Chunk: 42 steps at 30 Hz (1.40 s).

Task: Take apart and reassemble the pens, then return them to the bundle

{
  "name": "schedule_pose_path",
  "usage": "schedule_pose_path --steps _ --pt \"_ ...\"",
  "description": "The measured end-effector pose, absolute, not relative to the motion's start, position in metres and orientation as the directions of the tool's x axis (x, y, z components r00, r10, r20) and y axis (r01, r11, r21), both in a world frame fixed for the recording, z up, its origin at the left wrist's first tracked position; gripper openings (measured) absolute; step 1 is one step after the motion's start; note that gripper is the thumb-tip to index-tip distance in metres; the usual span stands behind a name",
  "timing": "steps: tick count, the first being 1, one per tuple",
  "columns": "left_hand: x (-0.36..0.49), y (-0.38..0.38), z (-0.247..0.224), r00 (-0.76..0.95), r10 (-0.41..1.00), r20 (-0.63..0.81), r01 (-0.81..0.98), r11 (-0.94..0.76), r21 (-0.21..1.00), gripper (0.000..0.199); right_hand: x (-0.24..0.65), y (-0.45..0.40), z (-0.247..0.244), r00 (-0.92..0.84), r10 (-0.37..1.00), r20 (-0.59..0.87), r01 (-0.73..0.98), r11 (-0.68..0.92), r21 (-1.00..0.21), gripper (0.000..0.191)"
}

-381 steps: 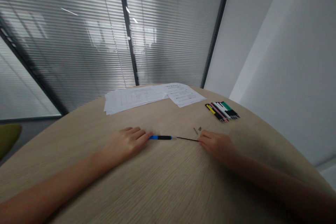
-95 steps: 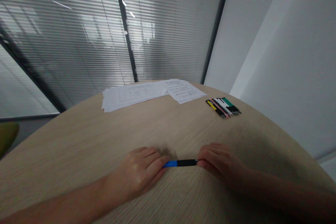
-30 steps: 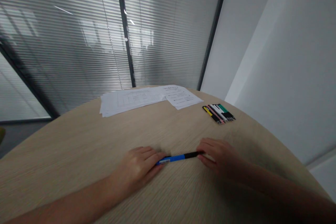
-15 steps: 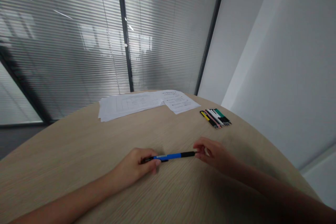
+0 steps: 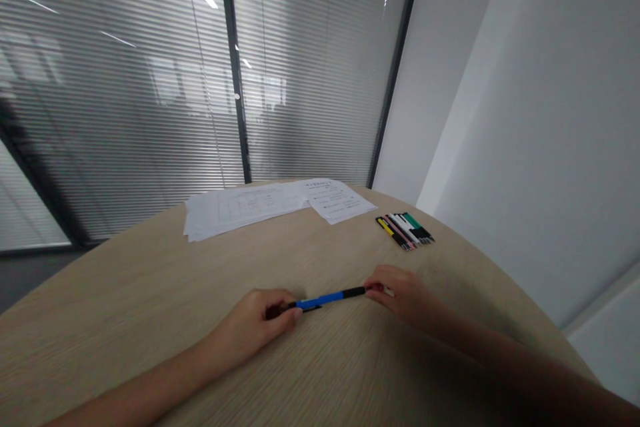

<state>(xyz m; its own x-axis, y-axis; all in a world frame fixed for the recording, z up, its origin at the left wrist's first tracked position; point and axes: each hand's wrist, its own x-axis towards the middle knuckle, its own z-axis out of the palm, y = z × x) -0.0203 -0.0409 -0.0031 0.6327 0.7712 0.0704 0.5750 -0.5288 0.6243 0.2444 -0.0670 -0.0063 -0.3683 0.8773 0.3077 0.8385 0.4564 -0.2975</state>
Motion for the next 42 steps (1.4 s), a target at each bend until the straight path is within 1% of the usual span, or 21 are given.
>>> schedule_pose_path --steps 3,5,7,10,12,16,20,32,37,42 --pt "-0.024 -0.038 -0.003 0.604 0.792 0.088 0.634 -0.544 0.549 0.026 0.255 -0.057 -0.006 -0.281 0.918 0.280 0.909 0.348 -0.228 0.008" --pt "-0.027 -0.035 -0.003 0.603 0.782 0.158 0.653 -0.597 0.466 0.024 0.265 -0.050 -0.005 -0.210 0.946 0.246 0.954 0.253 -0.161 0.011" --pt "-0.030 -0.031 -0.004 0.624 0.744 0.236 0.656 -0.664 0.360 0.023 0.277 -0.043 -0.004 -0.116 0.967 0.228 0.984 0.142 -0.103 0.016" --pt "-0.031 -0.029 -0.007 0.677 0.661 0.324 0.638 -0.747 0.189 0.024 0.295 -0.032 -0.005 0.023 0.969 0.246 0.998 -0.007 -0.064 0.021" --pt "-0.030 -0.029 -0.009 0.709 0.608 0.358 0.619 -0.779 0.096 0.025 0.305 -0.026 -0.007 0.100 0.961 0.257 0.995 -0.090 -0.049 0.023" --pt "-0.029 -0.030 -0.013 0.751 0.547 0.370 0.595 -0.804 -0.017 0.026 0.314 -0.019 -0.012 0.170 0.951 0.259 0.985 -0.166 -0.038 0.022" --pt "-0.029 -0.029 -0.014 0.757 0.545 0.361 0.600 -0.798 -0.053 0.025 0.314 -0.017 -0.017 0.202 0.945 0.256 0.979 -0.200 -0.035 0.023" --pt "-0.028 -0.029 -0.013 0.763 0.549 0.342 0.609 -0.788 -0.093 0.025 0.320 -0.007 -0.025 0.278 0.936 0.216 0.960 -0.276 -0.041 0.026" --pt "-0.029 -0.031 -0.012 0.751 0.569 0.334 0.626 -0.775 -0.087 0.025 0.322 -0.008 -0.024 0.276 0.936 0.220 0.961 -0.270 -0.059 0.025" --pt "-0.028 -0.032 -0.009 0.713 0.625 0.319 0.671 -0.740 -0.051 0.026 0.325 -0.009 -0.022 0.277 0.930 0.240 0.961 -0.264 -0.085 0.023"
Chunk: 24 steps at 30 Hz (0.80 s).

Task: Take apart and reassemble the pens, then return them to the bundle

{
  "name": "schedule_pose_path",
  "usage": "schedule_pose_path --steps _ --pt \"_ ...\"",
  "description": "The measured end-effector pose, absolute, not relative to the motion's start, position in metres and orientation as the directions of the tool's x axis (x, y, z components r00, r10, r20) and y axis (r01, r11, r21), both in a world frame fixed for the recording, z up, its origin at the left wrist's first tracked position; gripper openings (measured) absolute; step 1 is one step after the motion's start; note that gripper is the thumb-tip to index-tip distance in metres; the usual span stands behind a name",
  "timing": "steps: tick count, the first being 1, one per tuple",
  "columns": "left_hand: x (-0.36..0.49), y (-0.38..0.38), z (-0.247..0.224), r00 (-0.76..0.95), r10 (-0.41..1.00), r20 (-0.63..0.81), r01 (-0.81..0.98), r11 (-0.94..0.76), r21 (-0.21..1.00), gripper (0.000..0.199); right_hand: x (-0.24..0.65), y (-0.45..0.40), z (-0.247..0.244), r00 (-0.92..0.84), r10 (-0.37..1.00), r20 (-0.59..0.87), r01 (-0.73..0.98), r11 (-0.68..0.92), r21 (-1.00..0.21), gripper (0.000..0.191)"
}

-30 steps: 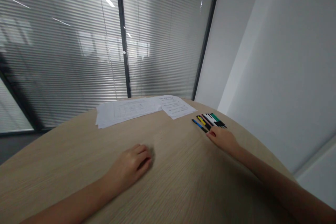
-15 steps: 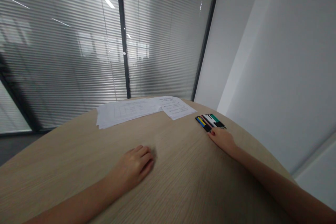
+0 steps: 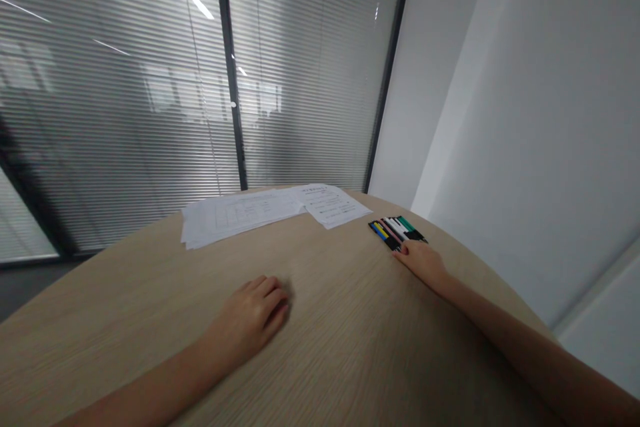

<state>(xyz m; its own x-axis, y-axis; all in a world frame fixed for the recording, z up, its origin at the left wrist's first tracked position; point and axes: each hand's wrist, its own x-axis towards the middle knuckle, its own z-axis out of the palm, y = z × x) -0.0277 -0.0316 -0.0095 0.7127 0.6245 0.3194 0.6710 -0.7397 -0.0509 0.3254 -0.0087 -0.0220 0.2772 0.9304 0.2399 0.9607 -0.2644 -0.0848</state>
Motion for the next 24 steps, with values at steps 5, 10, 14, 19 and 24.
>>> schedule_pose_path --steps 5,10,14,19,24 --pt "-0.028 -0.028 -0.010 0.675 0.661 0.328 0.700 -0.715 0.002 0.024 0.322 -0.011 -0.022 0.252 0.927 0.279 0.967 -0.232 -0.102 0.026" --pt "-0.029 -0.022 -0.015 0.638 0.696 0.331 0.733 -0.680 0.017 0.034 0.305 -0.016 -0.024 0.096 0.931 0.352 0.993 -0.065 -0.101 0.020" --pt "-0.031 -0.018 -0.019 0.606 0.729 0.319 0.768 -0.640 0.003 0.047 0.286 -0.020 -0.029 -0.112 0.926 0.361 0.983 0.157 -0.098 0.020" --pt "-0.029 -0.016 -0.019 0.571 0.776 0.267 0.800 -0.599 0.030 0.059 0.277 -0.019 -0.036 -0.281 0.904 0.323 0.937 0.331 -0.111 0.042" --pt "-0.022 -0.012 -0.018 0.531 0.823 0.202 0.833 -0.550 0.052 0.064 0.275 -0.011 -0.039 -0.309 0.904 0.296 0.924 0.359 -0.134 0.048"
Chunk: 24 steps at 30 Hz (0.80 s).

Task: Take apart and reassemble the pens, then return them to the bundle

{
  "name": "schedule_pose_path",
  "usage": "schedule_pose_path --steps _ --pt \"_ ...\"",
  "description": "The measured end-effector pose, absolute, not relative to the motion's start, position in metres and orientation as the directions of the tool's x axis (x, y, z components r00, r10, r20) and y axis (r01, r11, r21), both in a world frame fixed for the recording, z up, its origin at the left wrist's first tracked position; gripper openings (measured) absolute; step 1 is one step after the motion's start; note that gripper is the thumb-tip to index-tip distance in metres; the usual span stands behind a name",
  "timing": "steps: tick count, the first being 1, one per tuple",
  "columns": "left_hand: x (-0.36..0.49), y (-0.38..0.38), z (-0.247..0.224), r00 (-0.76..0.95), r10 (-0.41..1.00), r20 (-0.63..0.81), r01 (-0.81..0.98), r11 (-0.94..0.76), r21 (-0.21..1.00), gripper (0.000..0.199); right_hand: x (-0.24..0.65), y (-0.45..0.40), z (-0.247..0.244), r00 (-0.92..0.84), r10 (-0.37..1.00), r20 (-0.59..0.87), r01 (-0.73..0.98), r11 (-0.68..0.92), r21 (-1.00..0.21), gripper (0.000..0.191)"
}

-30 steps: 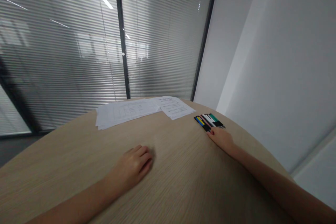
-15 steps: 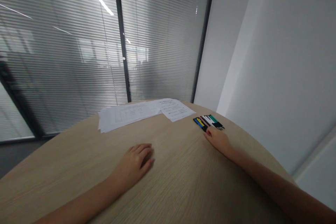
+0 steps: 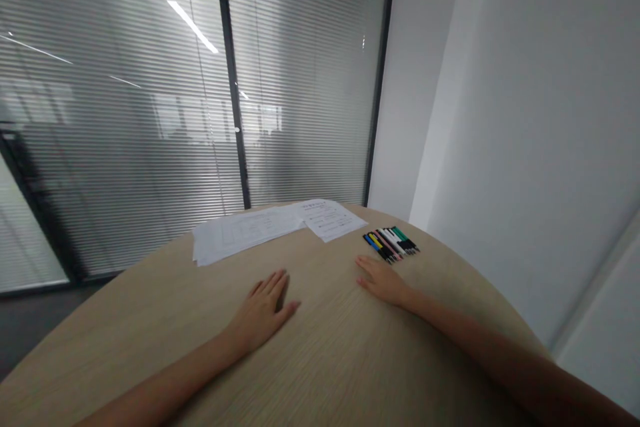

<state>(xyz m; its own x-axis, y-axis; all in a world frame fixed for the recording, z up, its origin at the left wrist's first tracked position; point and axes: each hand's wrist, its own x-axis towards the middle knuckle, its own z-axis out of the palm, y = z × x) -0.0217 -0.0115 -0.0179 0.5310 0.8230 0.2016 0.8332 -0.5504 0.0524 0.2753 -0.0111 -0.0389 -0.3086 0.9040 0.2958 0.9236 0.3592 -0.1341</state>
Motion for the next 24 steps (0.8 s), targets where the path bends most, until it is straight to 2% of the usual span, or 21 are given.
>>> schedule_pose_path --steps 7,24 --pt "0.000 0.010 -0.017 0.540 0.825 0.169 0.838 -0.546 -0.010 0.065 0.250 0.005 -0.036 -0.321 0.901 0.292 0.910 0.379 -0.169 0.050" --pt "0.018 0.030 -0.016 0.532 0.837 0.131 0.846 -0.532 -0.034 0.063 0.240 0.010 -0.031 -0.341 0.896 0.284 0.906 0.394 -0.156 0.047"
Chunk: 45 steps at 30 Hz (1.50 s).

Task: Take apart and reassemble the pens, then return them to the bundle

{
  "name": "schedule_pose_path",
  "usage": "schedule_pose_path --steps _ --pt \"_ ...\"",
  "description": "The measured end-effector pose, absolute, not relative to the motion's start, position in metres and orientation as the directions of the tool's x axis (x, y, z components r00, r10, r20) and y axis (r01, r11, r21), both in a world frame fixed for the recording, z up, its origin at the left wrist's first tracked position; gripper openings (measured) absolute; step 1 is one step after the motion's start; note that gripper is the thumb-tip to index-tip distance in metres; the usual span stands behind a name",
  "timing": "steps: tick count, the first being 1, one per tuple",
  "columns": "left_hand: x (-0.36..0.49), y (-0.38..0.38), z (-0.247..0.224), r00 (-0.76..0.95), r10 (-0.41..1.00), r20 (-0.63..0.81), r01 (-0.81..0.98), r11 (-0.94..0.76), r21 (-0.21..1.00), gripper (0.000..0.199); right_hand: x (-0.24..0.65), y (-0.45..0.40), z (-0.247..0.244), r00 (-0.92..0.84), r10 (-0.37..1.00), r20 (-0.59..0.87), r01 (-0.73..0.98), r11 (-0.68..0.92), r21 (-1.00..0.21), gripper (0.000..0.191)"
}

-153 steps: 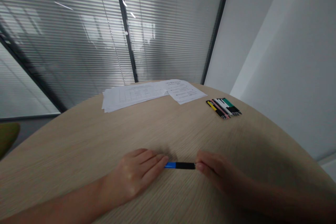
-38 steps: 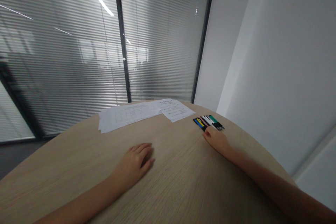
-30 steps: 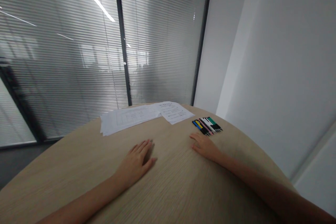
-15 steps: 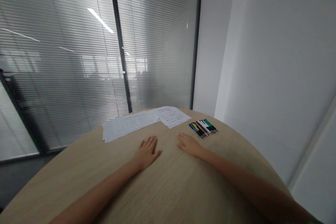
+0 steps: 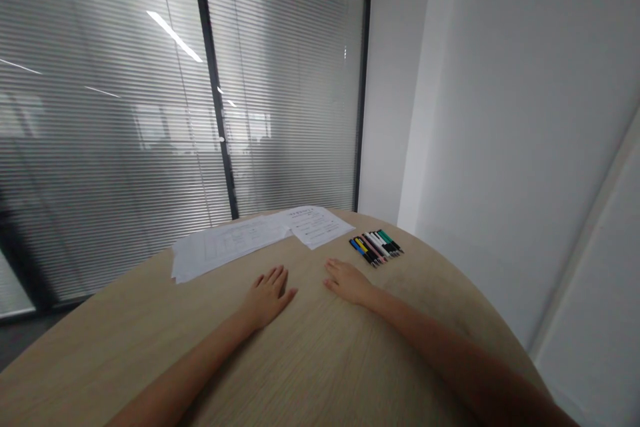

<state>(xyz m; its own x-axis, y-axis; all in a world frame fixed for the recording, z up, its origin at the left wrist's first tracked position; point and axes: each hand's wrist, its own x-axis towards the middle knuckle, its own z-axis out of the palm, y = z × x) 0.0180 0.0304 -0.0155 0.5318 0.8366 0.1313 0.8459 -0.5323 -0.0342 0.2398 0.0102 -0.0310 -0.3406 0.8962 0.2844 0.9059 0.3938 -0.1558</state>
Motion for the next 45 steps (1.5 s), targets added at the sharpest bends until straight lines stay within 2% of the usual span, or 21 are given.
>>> schedule_pose_path --steps 9,35,45 --pt "0.0186 0.0280 -0.0151 0.535 0.832 0.144 0.844 -0.534 -0.051 0.056 0.2405 0.0111 -0.0332 -0.333 0.900 0.280 0.908 0.386 -0.160 0.049" --pt "0.0197 0.0269 -0.0147 0.521 0.844 0.128 0.853 -0.519 -0.048 0.053 0.2413 0.0132 -0.0352 -0.354 0.889 0.292 0.908 0.401 -0.120 0.048" --pt "0.0188 0.0284 -0.0168 0.517 0.844 0.141 0.854 -0.520 -0.023 0.053 0.2405 0.0089 -0.0340 -0.293 0.901 0.319 0.936 0.339 -0.096 0.038"
